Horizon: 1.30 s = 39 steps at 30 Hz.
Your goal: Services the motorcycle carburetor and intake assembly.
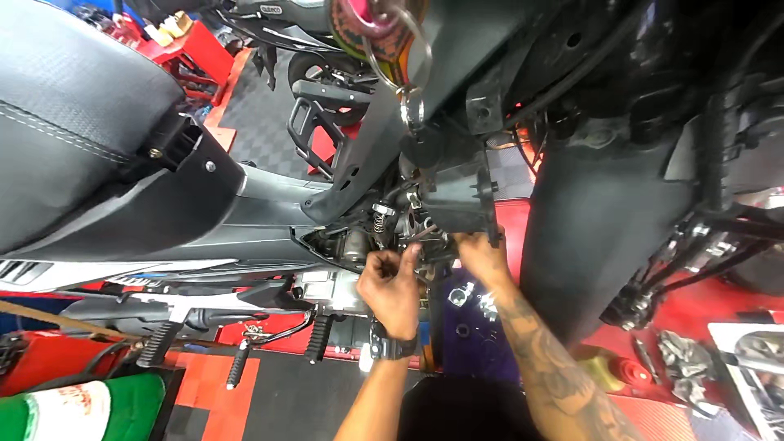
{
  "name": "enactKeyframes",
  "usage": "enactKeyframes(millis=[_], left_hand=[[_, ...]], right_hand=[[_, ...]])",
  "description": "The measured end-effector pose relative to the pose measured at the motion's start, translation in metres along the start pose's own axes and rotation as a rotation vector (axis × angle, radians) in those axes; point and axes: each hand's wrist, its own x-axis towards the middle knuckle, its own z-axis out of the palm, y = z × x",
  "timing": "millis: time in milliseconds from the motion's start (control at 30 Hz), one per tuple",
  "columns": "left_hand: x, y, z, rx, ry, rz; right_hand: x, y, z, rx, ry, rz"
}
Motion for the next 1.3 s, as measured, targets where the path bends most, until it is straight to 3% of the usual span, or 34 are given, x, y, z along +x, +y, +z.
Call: enactKeyframes(millis=[200, 400, 600, 700, 833, 900, 1033, 1300], left_hand=[[-0.001, 0.012, 0.000, 0.113, -0.117, -0.121], [-0.008, 0.018, 0.007, 0.144, -0.081, -0.088], [-0.014, 0.029, 0.018, -0.042, -0.084, -0.271], [-0.019, 0.029, 0.005, -0.102, -0.102, -0.202], [-0.032, 0.020, -0.022, -0.153, -0.012, -0.009], [-0.040, 0.015, -0.035, -0.180, 0.009, 0.049], [-0.052, 0.010, -0.055, -0.237, 0.004, 0.042], [-0.063, 0.008, -0.076, -0.340, -0.031, 0.006]], right_hand=[[0.000, -0.003, 0.001, 0.022, -0.023, 0.021], [-0.004, -0.003, 0.002, 0.028, 0.067, -0.081], [-0.006, -0.015, 0.001, 0.393, 0.101, -0.020], [-0.006, -0.014, 0.002, 0.497, 0.098, -0.046], [-0.010, -0.027, 0.000, 0.257, 0.010, 0.024], [-0.006, -0.034, 0.000, 0.056, -0.070, -0.039], [0.004, -0.046, -0.002, -0.121, -0.208, -0.088], [0.013, -0.059, -0.002, -0.253, -0.311, 0.075]])
